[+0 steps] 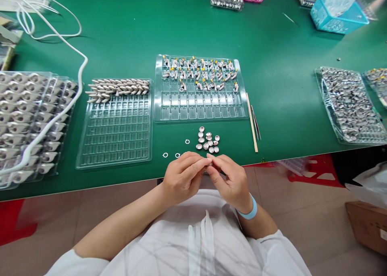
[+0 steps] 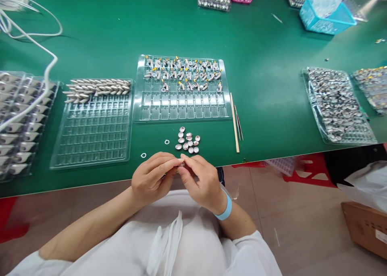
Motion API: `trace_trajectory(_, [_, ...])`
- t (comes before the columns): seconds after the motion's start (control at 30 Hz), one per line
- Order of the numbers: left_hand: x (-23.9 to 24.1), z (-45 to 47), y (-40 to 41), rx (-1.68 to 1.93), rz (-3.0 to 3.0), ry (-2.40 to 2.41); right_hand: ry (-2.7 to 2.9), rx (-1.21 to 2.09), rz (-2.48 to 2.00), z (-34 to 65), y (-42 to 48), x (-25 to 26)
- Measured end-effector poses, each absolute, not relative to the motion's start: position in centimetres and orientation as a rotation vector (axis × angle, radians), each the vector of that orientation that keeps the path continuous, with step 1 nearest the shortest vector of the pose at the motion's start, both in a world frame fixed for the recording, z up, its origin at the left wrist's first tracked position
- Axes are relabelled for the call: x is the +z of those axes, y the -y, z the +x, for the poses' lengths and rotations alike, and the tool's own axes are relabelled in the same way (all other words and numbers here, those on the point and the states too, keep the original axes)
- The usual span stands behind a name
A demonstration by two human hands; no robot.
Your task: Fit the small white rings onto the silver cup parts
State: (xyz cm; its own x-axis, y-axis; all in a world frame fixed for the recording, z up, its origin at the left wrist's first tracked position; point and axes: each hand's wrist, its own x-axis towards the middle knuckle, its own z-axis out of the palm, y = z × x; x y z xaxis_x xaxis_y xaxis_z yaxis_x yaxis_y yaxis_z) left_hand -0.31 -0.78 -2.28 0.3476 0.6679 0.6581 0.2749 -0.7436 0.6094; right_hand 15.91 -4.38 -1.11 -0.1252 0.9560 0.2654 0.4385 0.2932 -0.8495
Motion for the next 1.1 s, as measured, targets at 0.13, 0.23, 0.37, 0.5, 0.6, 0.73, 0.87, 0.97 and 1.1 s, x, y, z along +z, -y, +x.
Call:
trace_trajectory(0.13, [-2.3,-0.3,0.9,1.37,2.221,-0.852,1.79,0.706,-1.242,15.9,4.4,-1.2])
trace_trajectory(0.23, [-2.1,-0.4,0.9,1.361,2.219,-0.853,1.817,0.639,-1.221,15.8,4.4,-1.3])
trace_trajectory(0.37, [-2.0,-0.5,1.0,1.343,2.228,-0.84,1.808,0.606,-1.196,15.8,4.3,-1.3])
trace_trajectory(0.5, [-2.0,-0.6,1.2,1.379,2.188,-0.874,1.827,0.58,-1.168,16.0,4.3,-1.3])
trace_trajectory(0.6, [-2.0,-0.6,1.2,1.372,2.203,-0.876,1.869,0.535,-1.164,16.2,4.3,-1.3])
trace_trajectory(0.73, [-2.0,-0.7,1.2,1.311,2.256,-0.855,1.896,0.5,-1.166,16.3,4.3,-1.4])
trace_trajectory(0.87, [-2.2,-0.7,1.2,1.288,2.285,-0.848,1.915,0.504,-1.168,16.4,4.2,-1.4])
trace_trajectory(0.97, [-2.4,-0.7,1.1,1.276,2.323,-0.85,1.939,0.525,-1.17,16.7,4.1,-1.3])
trace_trajectory(1.1, [-2.7,-0.6,1.1,1.261,2.381,-0.818,1.993,0.558,-1.185,16.9,4.1,-1.2])
